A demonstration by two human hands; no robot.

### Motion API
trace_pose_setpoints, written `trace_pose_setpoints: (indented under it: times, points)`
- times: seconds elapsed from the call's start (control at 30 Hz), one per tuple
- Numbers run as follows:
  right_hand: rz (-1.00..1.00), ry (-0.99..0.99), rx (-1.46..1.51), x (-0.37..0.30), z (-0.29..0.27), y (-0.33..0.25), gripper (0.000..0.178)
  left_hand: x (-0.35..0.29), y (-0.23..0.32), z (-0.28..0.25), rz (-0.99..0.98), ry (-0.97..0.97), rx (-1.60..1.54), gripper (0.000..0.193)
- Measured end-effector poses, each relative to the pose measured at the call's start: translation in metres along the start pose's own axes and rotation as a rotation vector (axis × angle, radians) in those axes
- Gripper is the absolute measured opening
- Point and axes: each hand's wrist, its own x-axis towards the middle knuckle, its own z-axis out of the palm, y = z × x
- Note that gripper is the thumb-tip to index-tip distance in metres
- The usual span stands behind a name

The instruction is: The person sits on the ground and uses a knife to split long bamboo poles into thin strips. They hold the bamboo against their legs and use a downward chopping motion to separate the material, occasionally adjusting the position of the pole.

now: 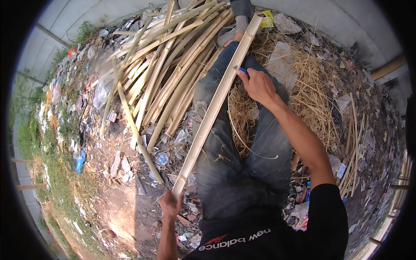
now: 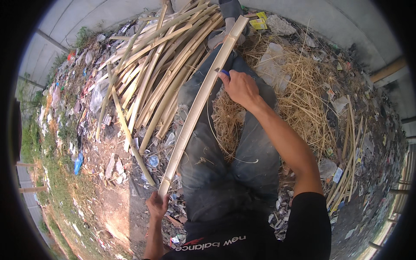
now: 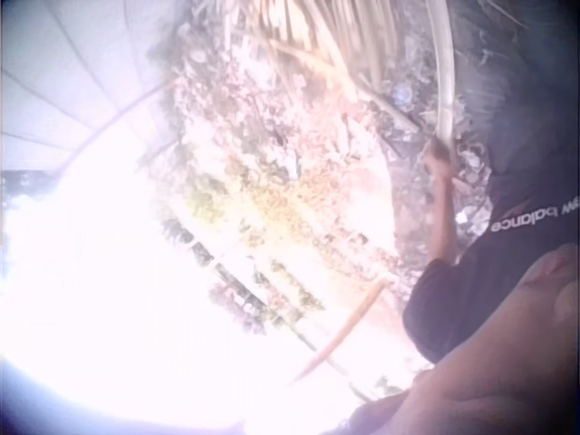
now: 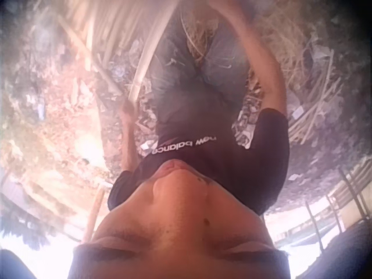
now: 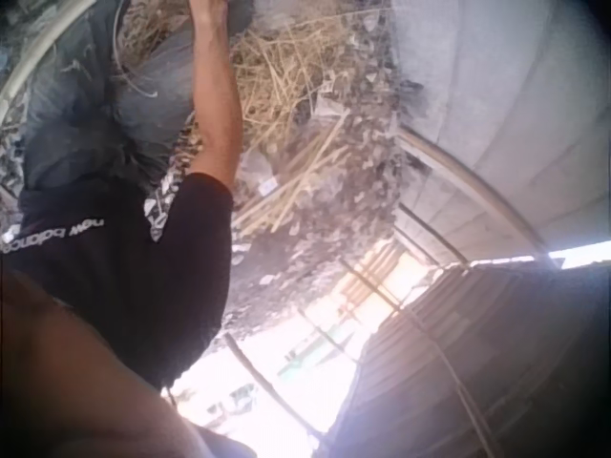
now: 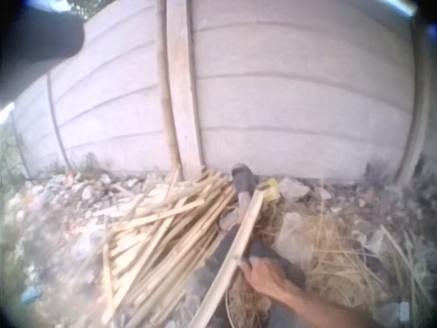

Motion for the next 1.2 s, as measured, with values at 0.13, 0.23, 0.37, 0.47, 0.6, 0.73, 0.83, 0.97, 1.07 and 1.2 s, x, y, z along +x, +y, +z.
trace_pose_setpoints:
  times: [0.13,0.23,0.37,0.47,0.6,0.73,0.83,0.97,1.07,1.2]
  points:
    - [0.424,0.257,0.000,0.080,-0.081,0.163,0.080,-0.066,-0.103,-0.015,0.086,-0.006,0.098,0.045]
    - [0.519,0.348,-0.089,0.082,-0.128,0.222,0.081,-0.081,-0.111,-0.019,-0.005,-0.041,0.096,0.046]
    - [0.387,0.429,0.123,0.062,-0.133,0.194,0.076,-0.046,-0.092,-0.001,-0.020,-0.015,0.062,0.045]
    - [0.246,0.339,0.333,0.035,-0.107,0.149,0.070,-0.012,-0.075,0.000,0.008,-0.055,0.048,0.044]
    - [0.237,0.100,0.545,0.005,-0.068,0.093,0.063,0.052,-0.006,0.002,0.134,0.016,-0.160,0.056]
    - [0.116,0.068,0.709,-0.020,-0.032,0.056,0.057,0.098,0.052,0.020,0.175,-0.087,-0.276,0.061]
    - [0.128,0.037,0.717,-0.033,-0.026,0.032,0.055,0.110,0.075,0.034,0.236,-0.039,-0.222,0.056]
    - [0.126,-0.006,0.723,-0.040,-0.016,0.022,0.051,0.116,0.086,0.034,0.334,0.055,-0.119,0.054]
    - [0.072,-0.095,0.673,-0.050,-0.004,0.008,0.049,0.112,0.069,0.037,0.347,0.065,-0.122,0.058]
    - [0.045,-0.130,0.689,-0.053,0.004,0.007,0.051,0.111,0.067,0.028,0.386,0.062,-0.078,0.058]
